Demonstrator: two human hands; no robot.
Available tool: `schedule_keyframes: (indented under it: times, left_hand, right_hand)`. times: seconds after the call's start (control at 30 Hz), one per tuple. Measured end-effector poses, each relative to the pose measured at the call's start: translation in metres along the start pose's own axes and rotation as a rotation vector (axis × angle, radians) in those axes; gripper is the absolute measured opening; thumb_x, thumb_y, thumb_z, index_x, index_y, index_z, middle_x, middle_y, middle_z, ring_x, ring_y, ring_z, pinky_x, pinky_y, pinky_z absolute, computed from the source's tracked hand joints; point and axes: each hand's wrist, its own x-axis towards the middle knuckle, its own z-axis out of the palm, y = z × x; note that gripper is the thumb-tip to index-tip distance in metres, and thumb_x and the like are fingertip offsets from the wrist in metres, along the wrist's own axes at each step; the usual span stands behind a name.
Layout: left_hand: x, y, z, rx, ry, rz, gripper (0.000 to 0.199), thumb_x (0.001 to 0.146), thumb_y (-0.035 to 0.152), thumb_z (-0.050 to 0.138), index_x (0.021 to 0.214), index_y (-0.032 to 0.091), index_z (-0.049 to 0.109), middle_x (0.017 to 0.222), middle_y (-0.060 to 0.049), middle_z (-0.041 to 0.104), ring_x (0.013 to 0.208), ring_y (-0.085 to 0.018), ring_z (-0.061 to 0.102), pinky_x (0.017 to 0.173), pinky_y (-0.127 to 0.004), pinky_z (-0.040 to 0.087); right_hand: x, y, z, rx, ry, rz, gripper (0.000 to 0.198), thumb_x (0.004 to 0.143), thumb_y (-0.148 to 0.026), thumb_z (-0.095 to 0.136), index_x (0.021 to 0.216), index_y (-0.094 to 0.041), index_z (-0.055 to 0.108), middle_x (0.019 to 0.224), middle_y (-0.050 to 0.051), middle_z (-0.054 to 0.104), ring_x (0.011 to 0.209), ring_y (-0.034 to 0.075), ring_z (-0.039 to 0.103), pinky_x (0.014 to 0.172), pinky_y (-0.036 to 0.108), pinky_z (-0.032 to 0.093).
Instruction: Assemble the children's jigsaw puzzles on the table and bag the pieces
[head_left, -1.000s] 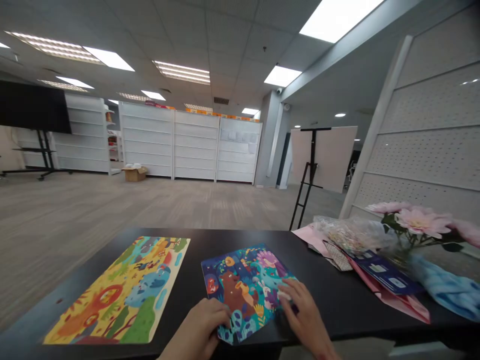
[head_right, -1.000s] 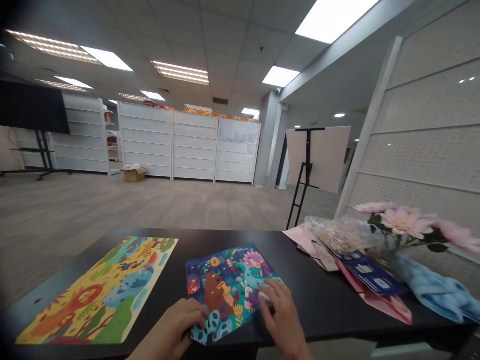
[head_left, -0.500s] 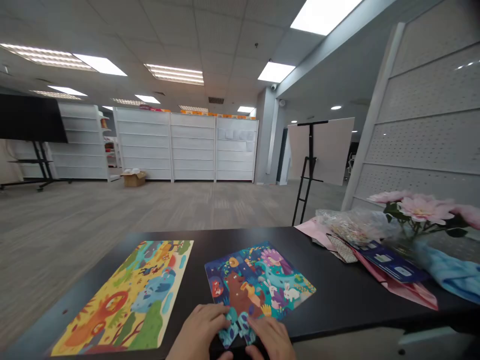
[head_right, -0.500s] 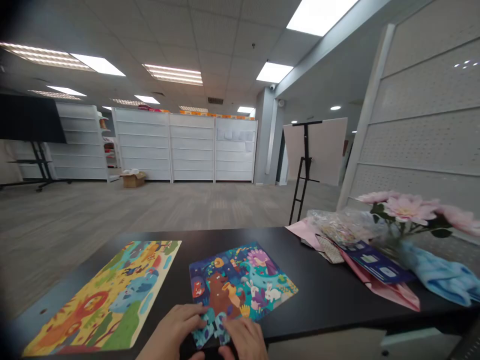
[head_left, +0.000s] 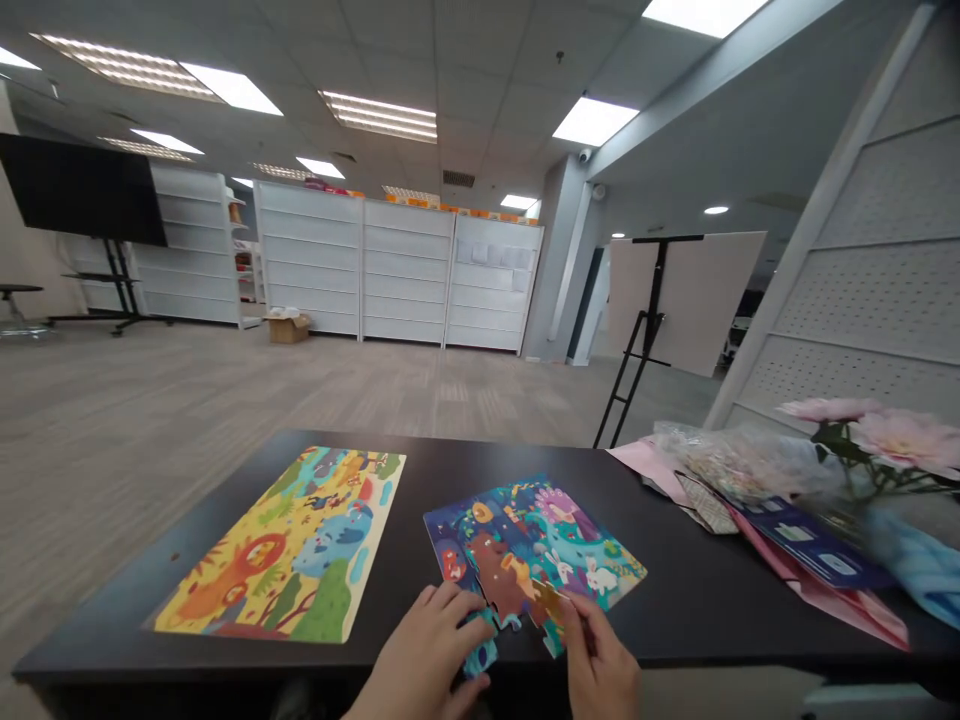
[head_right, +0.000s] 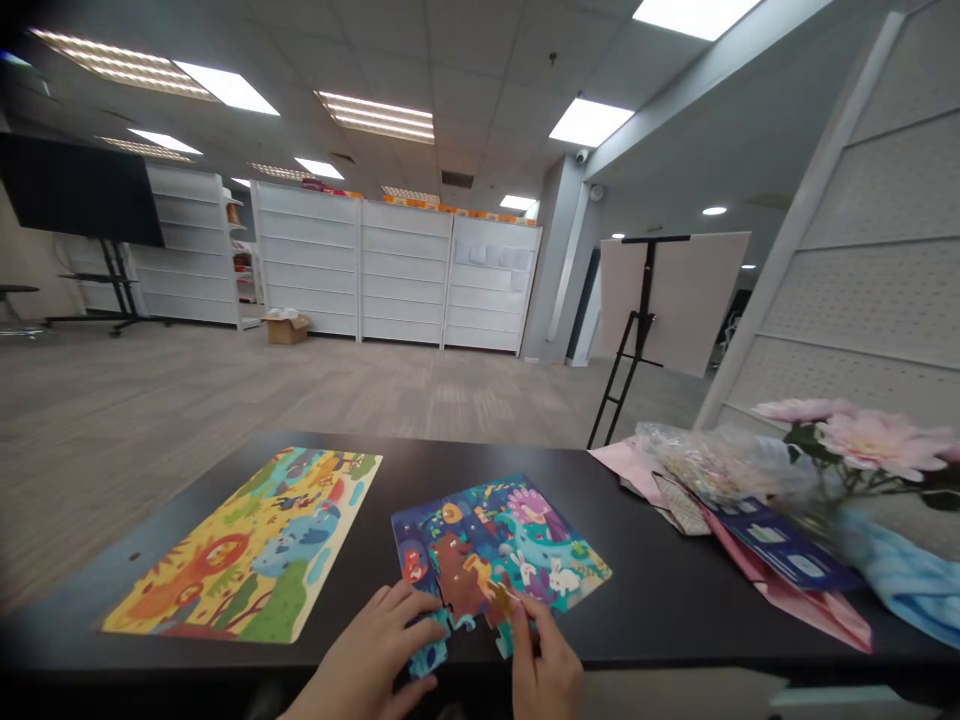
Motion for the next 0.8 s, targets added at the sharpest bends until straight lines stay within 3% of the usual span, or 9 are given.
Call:
schedule_keyframes:
  times: [0.13,0.23,0.33,0.43,0.53,0.67,0.8]
  left_hand:
    - [-0.001,-0.006,0.001,0.02,-0.053,0.085,0.04,0.082,0.013,0.067,0.117,0.032,0.06,0.127,0.0,0.064,0.113,-0.026,0.057,0.096,-0.038,0.045]
    - [-0.002,-0.003,-0.007,-0.094,0.013,0.073,0.04,0.084,0.006,0.06,0.116,0.031,0.061,0.122,0.0,0.066,0.113,-0.023,0.057,0.099,-0.033,0.044]
    - [-0.002,0.001,-0.019,-0.266,0.08,0.043,0.031,0.095,0.011,0.053,0.116,0.032,0.063,0.118,0.0,0.068,0.113,-0.021,0.059,0.099,-0.028,0.045]
    - [0.002,0.0,-0.024,-0.392,0.172,-0.023,0.023,0.103,0.023,0.046,0.116,0.03,0.064,0.117,-0.002,0.07,0.108,-0.02,0.063,0.095,-0.027,0.047]
    - [0.008,-0.008,-0.02,-0.497,0.25,-0.131,0.025,0.106,0.034,0.04,0.106,0.026,0.064,0.098,-0.002,0.071,0.087,-0.019,0.066,0.079,-0.024,0.051]
    - [0.016,-0.023,-0.009,-0.604,0.274,-0.209,0.034,0.106,0.047,0.036,0.107,0.023,0.061,0.088,-0.001,0.067,0.068,-0.016,0.064,0.063,-0.021,0.05]
    - [0.024,-0.03,-0.006,-0.587,0.259,-0.171,0.035,0.106,0.046,0.032,0.11,0.024,0.059,0.093,-0.003,0.068,0.072,-0.016,0.064,0.064,-0.021,0.051]
  right_hand:
    - [0.007,0.012,-0.01,-0.012,0.015,-0.339,0.023,0.099,-0.037,0.055,0.103,-0.026,0.075,0.106,0.005,0.08,0.098,0.023,0.076,0.089,0.032,0.062]
    - [0.003,0.022,-0.02,-0.086,-0.144,-0.528,0.023,0.091,-0.035,0.067,0.112,-0.027,0.073,0.115,0.005,0.078,0.102,0.025,0.075,0.087,0.035,0.063]
    - [-0.004,0.03,-0.025,-0.125,-0.243,-0.606,0.031,0.088,-0.033,0.07,0.118,-0.028,0.071,0.122,0.005,0.076,0.105,0.027,0.074,0.086,0.036,0.063]
    - [-0.007,0.032,-0.022,-0.082,-0.233,-0.576,0.026,0.091,-0.024,0.065,0.116,-0.03,0.071,0.117,0.003,0.077,0.102,0.023,0.075,0.086,0.032,0.062]
    - [-0.007,0.024,-0.01,-0.008,-0.201,-0.465,0.023,0.094,-0.025,0.063,0.115,-0.028,0.07,0.108,0.003,0.079,0.097,0.021,0.075,0.087,0.029,0.061]
    - [0.0,-0.006,0.017,0.068,-0.179,-0.292,0.018,0.099,-0.032,0.058,0.108,-0.027,0.072,0.098,0.004,0.077,0.091,0.02,0.074,0.082,0.027,0.06]
    - [0.015,-0.038,0.035,0.131,-0.154,-0.131,0.032,0.101,-0.047,0.052,0.088,-0.025,0.072,0.084,0.003,0.075,0.078,0.019,0.073,0.07,0.026,0.058]
